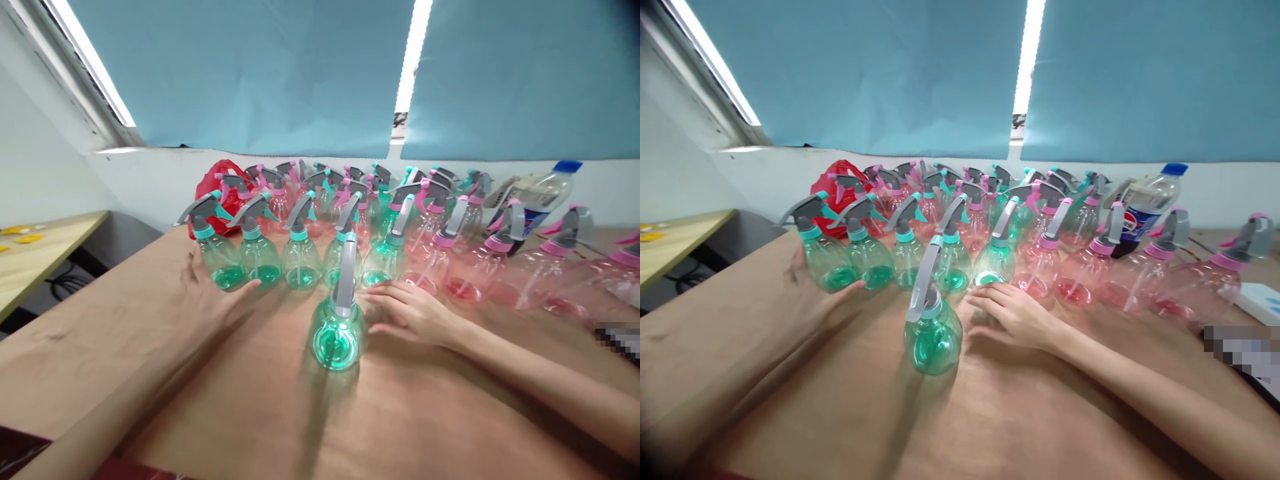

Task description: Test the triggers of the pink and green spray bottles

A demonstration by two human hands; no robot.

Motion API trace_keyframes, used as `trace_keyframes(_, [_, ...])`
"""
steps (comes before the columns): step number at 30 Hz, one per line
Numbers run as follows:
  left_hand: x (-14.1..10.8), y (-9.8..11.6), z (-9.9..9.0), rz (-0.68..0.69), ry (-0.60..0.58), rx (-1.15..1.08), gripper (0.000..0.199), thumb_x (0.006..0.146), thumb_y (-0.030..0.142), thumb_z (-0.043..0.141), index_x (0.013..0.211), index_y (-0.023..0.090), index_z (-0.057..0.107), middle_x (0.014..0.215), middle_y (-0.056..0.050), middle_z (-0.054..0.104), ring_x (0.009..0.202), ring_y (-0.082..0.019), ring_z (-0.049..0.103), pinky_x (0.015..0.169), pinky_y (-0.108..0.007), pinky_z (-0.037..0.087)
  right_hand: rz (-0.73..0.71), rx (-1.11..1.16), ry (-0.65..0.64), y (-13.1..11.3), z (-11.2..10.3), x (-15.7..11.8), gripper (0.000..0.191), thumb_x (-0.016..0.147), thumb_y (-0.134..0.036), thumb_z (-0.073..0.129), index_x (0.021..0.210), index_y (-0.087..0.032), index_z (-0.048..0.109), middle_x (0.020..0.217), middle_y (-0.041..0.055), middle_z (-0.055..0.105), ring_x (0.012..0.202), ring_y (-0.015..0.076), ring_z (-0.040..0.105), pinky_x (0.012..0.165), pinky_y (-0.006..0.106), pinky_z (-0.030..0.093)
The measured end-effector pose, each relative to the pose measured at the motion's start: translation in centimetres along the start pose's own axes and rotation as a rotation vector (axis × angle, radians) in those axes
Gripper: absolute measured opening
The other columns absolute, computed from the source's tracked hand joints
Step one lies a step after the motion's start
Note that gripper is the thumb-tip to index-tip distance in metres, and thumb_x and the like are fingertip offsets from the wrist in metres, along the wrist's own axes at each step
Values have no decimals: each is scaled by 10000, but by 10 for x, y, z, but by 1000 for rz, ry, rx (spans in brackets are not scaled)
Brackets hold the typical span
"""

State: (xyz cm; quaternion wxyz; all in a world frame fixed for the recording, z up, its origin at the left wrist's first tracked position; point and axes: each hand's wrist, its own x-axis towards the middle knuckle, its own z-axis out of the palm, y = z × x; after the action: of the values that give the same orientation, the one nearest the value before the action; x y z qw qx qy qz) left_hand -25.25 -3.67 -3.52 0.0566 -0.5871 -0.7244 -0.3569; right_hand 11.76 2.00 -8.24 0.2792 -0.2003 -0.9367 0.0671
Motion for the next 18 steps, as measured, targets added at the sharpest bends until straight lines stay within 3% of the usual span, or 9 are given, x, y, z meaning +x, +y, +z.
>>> trace_keyframes(1, [0, 0, 2, -19, 11, 7, 985, 727, 653, 677, 1437, 322, 80, 1553, -89, 147, 1412, -491, 91, 1109, -698, 172, -44, -40, 37, 5, 2, -3, 373, 936, -253, 552, 1309, -232, 563, 1275, 102, 648, 1201, 295, 583, 1004, 533, 470])
trace_keyframes(4, [0, 0, 8, -83, 53, 41, 1018, 682, 687, 691, 1442, 302, 134, 1563, -122, 133, 1390, -557, 119, 1036, -753, 226, -131, -137, 13, 16, 10, -2, 438, 937, -91, 448, 1333, -256, 537, 1403, 52, 547, 1322, 267, 479, 1090, 563, 391])
trace_keyframes(8, [0, 2, 13, -86, 43, 51, 1078, 668, 729, 673, 1460, 303, 80, 1580, -162, 55, 1382, -589, 66, 995, -794, 198, -218, -198, -67, 23, 18, 17, 503, 931, -105, 499, 1398, -286, 455, 1485, 19, 424, 1407, 251, 334, 1149, 582, 299])
trace_keyframes(13, [2, 6, 15, -82, 10, 84, 1155, 689, 766, 624, 1498, 232, -5, 1578, -226, -14, 1388, -590, 35, 1016, -782, 194, -231, -169, -88, 25, 20, 33, 534, 924, -106, 523, 1384, -370, 458, 1478, -43, 428, 1417, 235, 309, 1173, 579, 244])
trace_keyframes(18, [0, 0, 13, -114, 63, 137, 1171, 685, 719, 674, 1515, 202, 30, 1561, -252, 109, 1409, -510, 166, 1032, -713, 297, -342, -303, 25, 27, 24, 30, 447, 940, -158, 519, 1374, -266, 492, 1479, 30, 445, 1416, 245, 314, 1177, 563, 220])
